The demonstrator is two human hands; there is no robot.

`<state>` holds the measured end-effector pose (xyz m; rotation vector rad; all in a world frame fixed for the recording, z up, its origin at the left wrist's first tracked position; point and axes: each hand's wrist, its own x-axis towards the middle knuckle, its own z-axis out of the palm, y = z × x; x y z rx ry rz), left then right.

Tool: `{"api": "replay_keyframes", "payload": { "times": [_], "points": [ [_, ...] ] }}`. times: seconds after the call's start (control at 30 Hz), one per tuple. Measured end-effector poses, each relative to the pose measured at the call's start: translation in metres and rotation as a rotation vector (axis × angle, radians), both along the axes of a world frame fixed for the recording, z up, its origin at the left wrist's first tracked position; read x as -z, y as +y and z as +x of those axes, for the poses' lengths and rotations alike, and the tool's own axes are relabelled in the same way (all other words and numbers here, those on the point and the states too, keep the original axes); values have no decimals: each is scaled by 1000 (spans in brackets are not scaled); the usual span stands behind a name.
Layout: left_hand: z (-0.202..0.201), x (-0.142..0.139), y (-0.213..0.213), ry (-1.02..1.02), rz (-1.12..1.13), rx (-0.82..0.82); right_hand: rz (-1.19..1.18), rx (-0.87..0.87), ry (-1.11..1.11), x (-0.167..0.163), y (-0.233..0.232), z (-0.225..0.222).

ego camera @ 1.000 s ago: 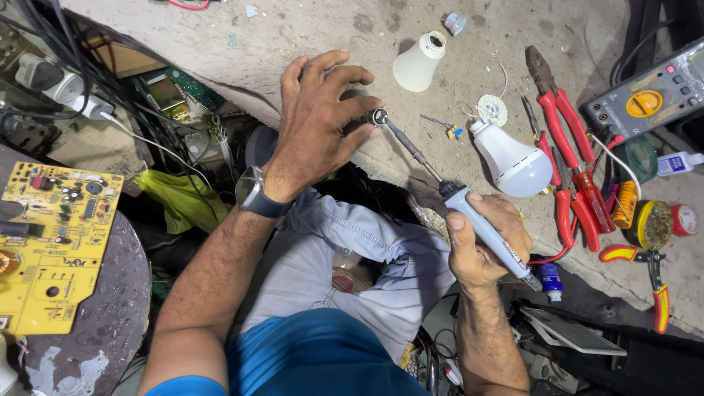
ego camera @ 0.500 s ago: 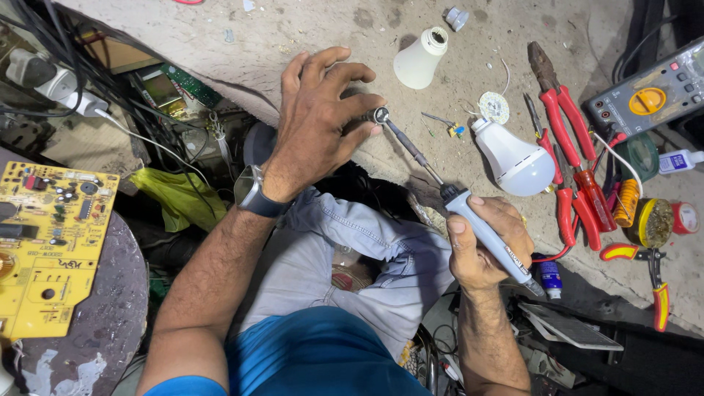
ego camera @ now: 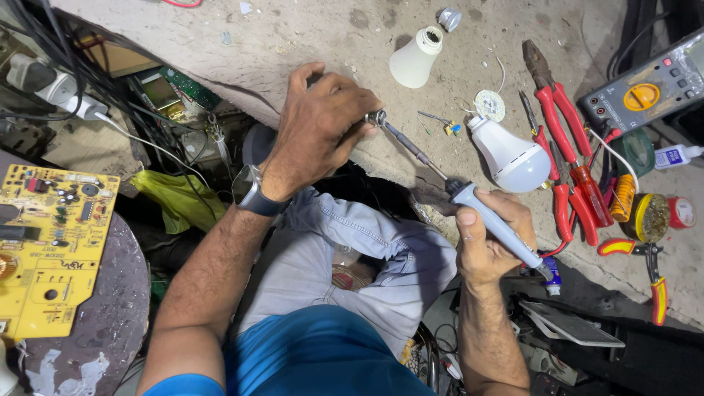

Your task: The person disassembles a light bulb base, solders wires to the metal base, and reassembles the bulb. They use a soldering iron, pliers, and a screwdriver to manipulate the components and secure the connections.

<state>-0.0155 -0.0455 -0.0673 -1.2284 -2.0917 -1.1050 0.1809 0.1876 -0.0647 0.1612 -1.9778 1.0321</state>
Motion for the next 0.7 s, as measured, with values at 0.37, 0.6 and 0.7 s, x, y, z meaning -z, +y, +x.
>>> {"api": "replay_keyframes", "payload": {
  "times": [0.37, 0.6, 0.7],
  "points": [
    [46, -95, 1, 181, -32, 171, -513, -65, 335, -15, 8, 24],
    [27, -96, 5, 322, -108, -179, -897, -77, 796, -50, 70, 108],
    [15, -82, 5, 270, 104, -60, -732, 54, 807, -29, 92, 125]
  ]
}}
